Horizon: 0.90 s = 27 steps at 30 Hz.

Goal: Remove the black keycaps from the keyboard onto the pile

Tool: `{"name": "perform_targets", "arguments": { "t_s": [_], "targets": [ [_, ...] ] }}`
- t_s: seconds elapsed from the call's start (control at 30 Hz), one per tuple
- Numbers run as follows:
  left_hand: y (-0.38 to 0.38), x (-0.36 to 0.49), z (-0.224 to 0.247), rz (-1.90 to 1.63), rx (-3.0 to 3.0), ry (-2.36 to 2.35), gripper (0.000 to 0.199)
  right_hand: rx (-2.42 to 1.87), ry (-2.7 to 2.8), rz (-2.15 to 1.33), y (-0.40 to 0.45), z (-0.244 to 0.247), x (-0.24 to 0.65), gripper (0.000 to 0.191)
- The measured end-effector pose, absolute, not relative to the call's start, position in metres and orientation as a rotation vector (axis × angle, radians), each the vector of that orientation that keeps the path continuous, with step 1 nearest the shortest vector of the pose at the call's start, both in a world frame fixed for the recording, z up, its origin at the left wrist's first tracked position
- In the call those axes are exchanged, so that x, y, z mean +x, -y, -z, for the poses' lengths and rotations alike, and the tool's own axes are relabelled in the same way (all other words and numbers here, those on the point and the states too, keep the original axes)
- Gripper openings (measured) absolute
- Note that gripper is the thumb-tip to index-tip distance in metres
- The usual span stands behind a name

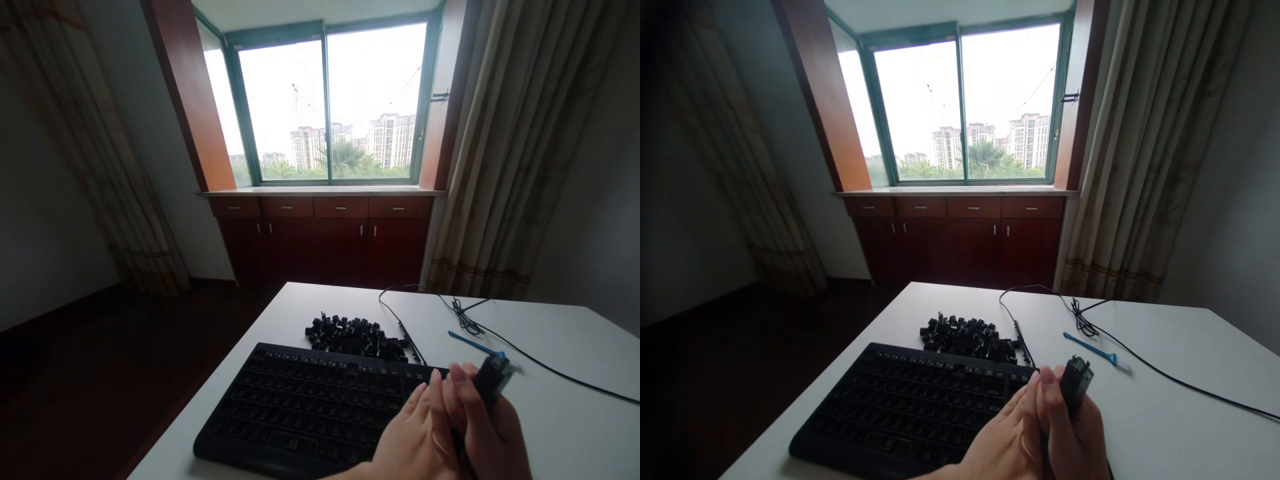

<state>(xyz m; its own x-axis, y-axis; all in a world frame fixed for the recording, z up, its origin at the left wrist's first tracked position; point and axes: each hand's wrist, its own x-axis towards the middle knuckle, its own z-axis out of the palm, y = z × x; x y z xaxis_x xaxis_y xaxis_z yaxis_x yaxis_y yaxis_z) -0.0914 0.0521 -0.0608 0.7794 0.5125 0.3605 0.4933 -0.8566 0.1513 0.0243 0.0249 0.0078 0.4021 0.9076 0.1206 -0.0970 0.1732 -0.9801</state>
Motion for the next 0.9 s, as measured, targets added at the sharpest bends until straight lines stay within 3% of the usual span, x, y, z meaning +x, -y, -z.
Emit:
{"name": "perform_targets", "arguments": {
  "t_s": [0.23,0.4,0.6,0.73,0.9],
  "targets": [
    [-0.060,-0.097,0.043,-0.711,2.950,-0.782,0.076,-0.984,0.753,-1.028,-0.031,-0.007,0.030,0.055],
    [-0.061,-0.108,0.003,-0.620,2.986,-0.800,0.048,-0.903,0.677,-1.038,-0.036,-0.008,0.036,0.052],
    [-0.056,-0.110,-0.006,-0.744,3.247,-0.706,0.034,-0.919,0.697,-0.984,-0.041,-0.012,0.040,0.052],
    [-0.050,-0.109,-0.002,-0.983,3.363,-0.604,0.029,-0.904,0.665,-1.002,-0.044,-0.013,0.042,0.054],
    [-0.042,-0.110,-0.006,-0.959,3.417,-0.609,0.030,-0.910,0.672,-1.015,-0.045,-0.010,0.044,0.054]
  ]
}}
